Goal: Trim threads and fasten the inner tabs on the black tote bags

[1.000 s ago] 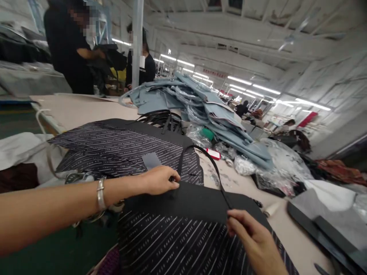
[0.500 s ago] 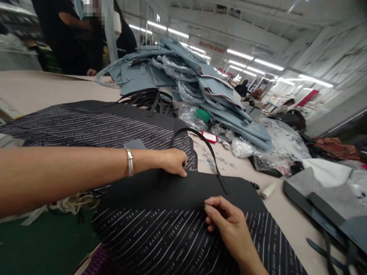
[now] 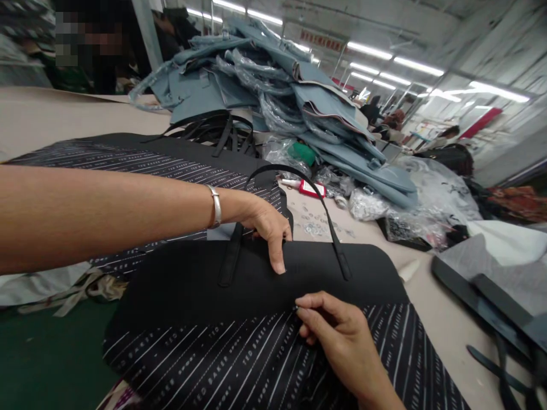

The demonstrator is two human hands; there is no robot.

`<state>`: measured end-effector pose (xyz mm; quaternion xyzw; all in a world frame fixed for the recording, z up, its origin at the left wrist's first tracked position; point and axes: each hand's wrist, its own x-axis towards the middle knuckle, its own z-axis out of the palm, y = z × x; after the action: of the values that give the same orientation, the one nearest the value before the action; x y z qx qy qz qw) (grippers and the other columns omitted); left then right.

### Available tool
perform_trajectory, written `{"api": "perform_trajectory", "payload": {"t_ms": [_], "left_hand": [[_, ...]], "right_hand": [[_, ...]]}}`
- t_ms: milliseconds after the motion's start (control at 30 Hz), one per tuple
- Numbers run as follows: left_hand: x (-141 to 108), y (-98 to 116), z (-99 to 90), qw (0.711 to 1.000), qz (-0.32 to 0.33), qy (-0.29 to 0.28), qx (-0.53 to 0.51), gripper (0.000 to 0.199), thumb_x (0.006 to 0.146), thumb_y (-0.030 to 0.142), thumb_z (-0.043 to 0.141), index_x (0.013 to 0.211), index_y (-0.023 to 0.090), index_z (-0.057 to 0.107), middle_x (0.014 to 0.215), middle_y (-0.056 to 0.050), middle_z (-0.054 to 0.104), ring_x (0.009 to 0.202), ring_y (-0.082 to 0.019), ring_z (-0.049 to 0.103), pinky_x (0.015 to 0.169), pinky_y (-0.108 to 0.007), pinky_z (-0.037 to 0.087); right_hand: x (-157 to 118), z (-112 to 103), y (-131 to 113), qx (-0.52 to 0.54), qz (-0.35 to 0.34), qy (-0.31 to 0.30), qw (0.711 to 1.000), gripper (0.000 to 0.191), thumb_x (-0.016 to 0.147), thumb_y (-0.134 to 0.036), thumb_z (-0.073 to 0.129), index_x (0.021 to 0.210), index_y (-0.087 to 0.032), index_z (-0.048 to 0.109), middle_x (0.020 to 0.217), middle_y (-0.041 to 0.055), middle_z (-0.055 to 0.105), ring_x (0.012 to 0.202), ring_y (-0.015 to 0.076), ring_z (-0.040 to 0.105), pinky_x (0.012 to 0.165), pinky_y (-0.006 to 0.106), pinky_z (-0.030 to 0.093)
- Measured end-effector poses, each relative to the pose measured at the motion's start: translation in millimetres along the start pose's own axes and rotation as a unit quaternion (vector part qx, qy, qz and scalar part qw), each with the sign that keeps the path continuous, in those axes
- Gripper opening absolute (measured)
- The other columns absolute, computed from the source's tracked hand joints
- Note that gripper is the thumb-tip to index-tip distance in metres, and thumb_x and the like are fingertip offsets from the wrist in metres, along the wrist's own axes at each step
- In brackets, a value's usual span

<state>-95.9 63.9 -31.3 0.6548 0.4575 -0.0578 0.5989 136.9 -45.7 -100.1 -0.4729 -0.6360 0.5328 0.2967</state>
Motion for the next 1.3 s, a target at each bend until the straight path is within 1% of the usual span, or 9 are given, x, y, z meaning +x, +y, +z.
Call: {"api": "perform_trajectory", "payload": {"t_ms": [67,133,333,500,733,900,1067,1200,1300], "left_hand": [[4,-4,5.3,0.998,-0.009,-0.017,-0.056,0.034,0.044,0.022,0.09,0.074,0.021,0.076,0.073,-0.002,0.075,0.068,-0.023,0.066,0.06,-0.034,0.054],[7,-8,8.5,0.995,-0.015,-0.034,-0.097,0.03,0.047,0.019,0.089,0.074,0.02,0.076,0.077,-0.003,0.076,0.074,-0.025,0.068,0.068,-0.038,0.057],[14,-21,9.7,0.987,-0.017,-0.066,-0.146,0.016,0.058,0.017,0.082,0.073,0.018,0.076,0.076,-0.006,0.075,0.072,-0.025,0.068,0.072,-0.042,0.058],[15,-25,9.3,0.982,-0.026,-0.076,-0.173,0.014,0.064,0.018,0.079,0.077,0.018,0.077,0.074,-0.005,0.075,0.074,-0.025,0.07,0.078,-0.042,0.059],[18,-29,6.7,0.977,-0.016,-0.134,-0.167,0.025,0.062,0.024,0.083,0.085,0.018,0.075,0.084,-0.006,0.078,0.084,-0.027,0.073,0.083,-0.045,0.06],[23,-28,15.3,0.967,0.003,-0.173,-0.189,0.03,0.057,0.024,0.084,0.085,0.018,0.074,0.083,-0.005,0.079,0.082,-0.028,0.074,0.084,-0.047,0.062],[21,-26,23.9,0.964,-0.005,-0.176,-0.201,0.027,0.057,0.024,0.082,0.082,0.018,0.074,0.079,-0.005,0.079,0.077,-0.027,0.074,0.081,-0.045,0.063],[19,-29,27.1,0.968,-0.013,-0.143,-0.204,0.026,0.057,0.027,0.081,0.081,0.017,0.074,0.078,-0.005,0.079,0.074,-0.027,0.074,0.078,-0.045,0.063],[17,-30,30.1,0.967,-0.03,-0.138,-0.211,0.024,0.059,0.029,0.079,0.079,0.016,0.073,0.076,-0.006,0.078,0.072,-0.027,0.073,0.078,-0.043,0.063]], "right_hand": [[0,-1,0,-0.006,-0.009,-0.001,1.0,0.027,0.082,-0.045,0.072,0.085,-0.018,0.076,0.059,0.0006,0.065,0.052,0.0126,0.061,0.05,0.021,0.051],[-2,-4,2,-0.02,-0.015,-0.008,1.0,0.024,0.084,-0.043,0.07,0.086,-0.02,0.076,0.062,0.0001,0.065,0.052,0.0114,0.06,0.049,0.02,0.051],[-10,-16,9,-0.089,-0.037,-0.009,0.995,0.02,0.089,-0.041,0.065,0.09,-0.023,0.074,0.083,0.0025,0.065,0.06,0.0113,0.06,0.046,0.018,0.048],[-10,-18,9,-0.098,-0.045,-0.026,0.994,0.017,0.091,-0.036,0.064,0.089,-0.023,0.074,0.08,0.001,0.062,0.058,0.0103,0.058,0.046,0.018,0.047],[-7,-15,10,-0.121,-0.124,-0.031,0.984,0.011,0.09,-0.027,0.066,0.089,-0.023,0.077,0.076,0.0019,0.063,0.061,0.0114,0.057,0.047,0.02,0.043],[-5,-14,11,-0.141,-0.159,-0.035,0.977,0.011,0.092,-0.023,0.065,0.09,-0.024,0.075,0.077,0.0002,0.063,0.069,0.0123,0.06,0.059,0.023,0.047],[-4,-11,10,-0.177,-0.186,-0.035,0.966,0.011,0.093,-0.021,0.063,0.091,-0.026,0.073,0.076,-0.0021,0.062,0.069,0.0111,0.06,0.064,0.022,0.046],[-6,-7,8,-0.225,-0.209,0.006,0.952,0.008,0.091,-0.02,0.063,0.085,-0.023,0.067,0.073,-0.0033,0.061,0.065,0.0105,0.06,0.06,0.021,0.044],[-7,-4,9,-0.26,-0.218,0.027,0.94,0.011,0.09,-0.021,0.063,0.08,-0.022,0.06,0.069,-0.0044,0.059,0.059,0.01,0.057,0.056,0.021,0.042]]}}
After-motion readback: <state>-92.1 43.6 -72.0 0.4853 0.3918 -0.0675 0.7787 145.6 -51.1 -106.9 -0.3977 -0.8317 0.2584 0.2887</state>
